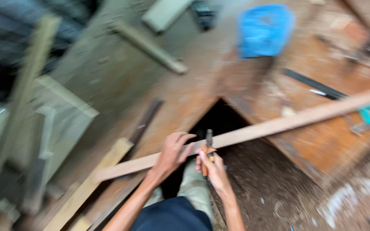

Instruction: The person selects a long, thin wooden plank from a pile and uses pliers to repeatedly pull and snap off small splinters and protruding fibers along the edges. The person works along the length of the plank, rotating it to access different sides, and discards the removed wood fragments onto the workbench.

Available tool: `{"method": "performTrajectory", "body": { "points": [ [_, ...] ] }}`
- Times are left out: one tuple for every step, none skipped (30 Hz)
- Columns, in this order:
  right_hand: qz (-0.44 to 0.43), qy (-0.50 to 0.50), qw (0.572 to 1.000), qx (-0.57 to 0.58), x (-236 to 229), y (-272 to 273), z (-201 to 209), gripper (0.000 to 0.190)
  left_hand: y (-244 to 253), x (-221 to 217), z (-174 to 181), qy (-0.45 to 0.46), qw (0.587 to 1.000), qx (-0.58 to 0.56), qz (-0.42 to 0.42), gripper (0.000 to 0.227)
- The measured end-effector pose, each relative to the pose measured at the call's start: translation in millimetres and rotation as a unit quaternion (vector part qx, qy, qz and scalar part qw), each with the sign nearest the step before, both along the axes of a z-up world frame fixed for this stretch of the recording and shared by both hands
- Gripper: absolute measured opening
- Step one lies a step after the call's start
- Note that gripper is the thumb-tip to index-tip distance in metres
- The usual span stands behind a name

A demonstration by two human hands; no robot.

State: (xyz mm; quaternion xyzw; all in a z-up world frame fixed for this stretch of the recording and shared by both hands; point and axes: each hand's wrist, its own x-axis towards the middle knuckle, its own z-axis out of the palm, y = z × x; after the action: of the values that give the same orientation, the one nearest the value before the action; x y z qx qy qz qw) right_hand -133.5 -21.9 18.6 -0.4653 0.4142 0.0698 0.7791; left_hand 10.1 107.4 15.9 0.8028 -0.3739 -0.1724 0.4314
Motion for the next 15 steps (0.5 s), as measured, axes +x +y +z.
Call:
{"method": "performTrajectory", "body": {
  "points": [
    [0.032, -0.005, 0.999, -0.004, 5, 23, 4, 0.030, 26, 1, 6, 0.010, 1.000, 0.000, 0.030, 0.028],
    [0.059, -0.010, 0.998, -0.019, 17, 44, 2, 0.029, 52, 7, 9, 0.023, 0.998, 0.005, 0.053, 0.027],
    [0.085, -0.023, 0.996, -0.007, 33, 68, -4, 0.028, 78, 12, 10, 0.036, 0.996, 0.009, 0.076, 0.026],
    [0.101, -0.022, 0.995, 0.000, 35, 89, -5, 0.028, 101, 8, 12, 0.063, 0.994, 0.008, 0.089, 0.025],
    [0.117, -0.021, 0.993, 0.008, 37, 109, -7, 0.028, 125, 8, 12, 0.049, 0.992, -0.006, 0.116, 0.023],
    [0.134, -0.025, 0.991, 0.000, 36, 128, -7, 0.028, 151, 8, 12, 0.039, 0.990, -0.022, 0.137, 0.021],
    [0.152, -0.028, 0.988, -0.007, 39, 148, -9, 0.027, 176, 6, 13, 0.028, 0.986, -0.038, 0.159, 0.019],
    [0.164, -0.036, 0.986, -0.017, 45, 168, -11, 0.027, 198, 6, 14, 0.043, 0.984, -0.030, 0.173, 0.019],
    [0.167, -0.036, 0.985, -0.032, 50, 188, -11, 0.027, 220, 5, 15, 0.058, 0.981, -0.022, 0.186, 0.018],
    [0.170, -0.037, 0.983, -0.050, 58, 207, -13, 0.027, 240, 6, 14, 0.072, 0.977, -0.016, 0.198, 0.018],
    [0.173, -0.039, 0.982, -0.067, 64, 225, -13, 0.027, 260, 8, 12, 0.082, 0.973, -0.017, 0.215, 0.018],
    [0.180, -0.027, 0.978, -0.105, 68, 240, -13, 0.028, 279, 9, 9, 0.093, 0.968, -0.018, 0.232, 0.018],
    [0.186, -0.016, 0.972, -0.143, 73, 254, -12, 0.028, 297, 9, 6, 0.104, 0.963, -0.018, 0.248, 0.018],
    [0.191, -0.008, 0.965, -0.180, 80, 267, -12, 0.029, 315, 11, 2, 0.117, 0.958, -0.005, 0.263, 0.018],
    [0.207, 0.013, 0.953, -0.220, 86, 278, -11, 0.030, 331, 13, -2, 0.129, 0.952, 0.008, 0.277, 0.018]
  ]
}}
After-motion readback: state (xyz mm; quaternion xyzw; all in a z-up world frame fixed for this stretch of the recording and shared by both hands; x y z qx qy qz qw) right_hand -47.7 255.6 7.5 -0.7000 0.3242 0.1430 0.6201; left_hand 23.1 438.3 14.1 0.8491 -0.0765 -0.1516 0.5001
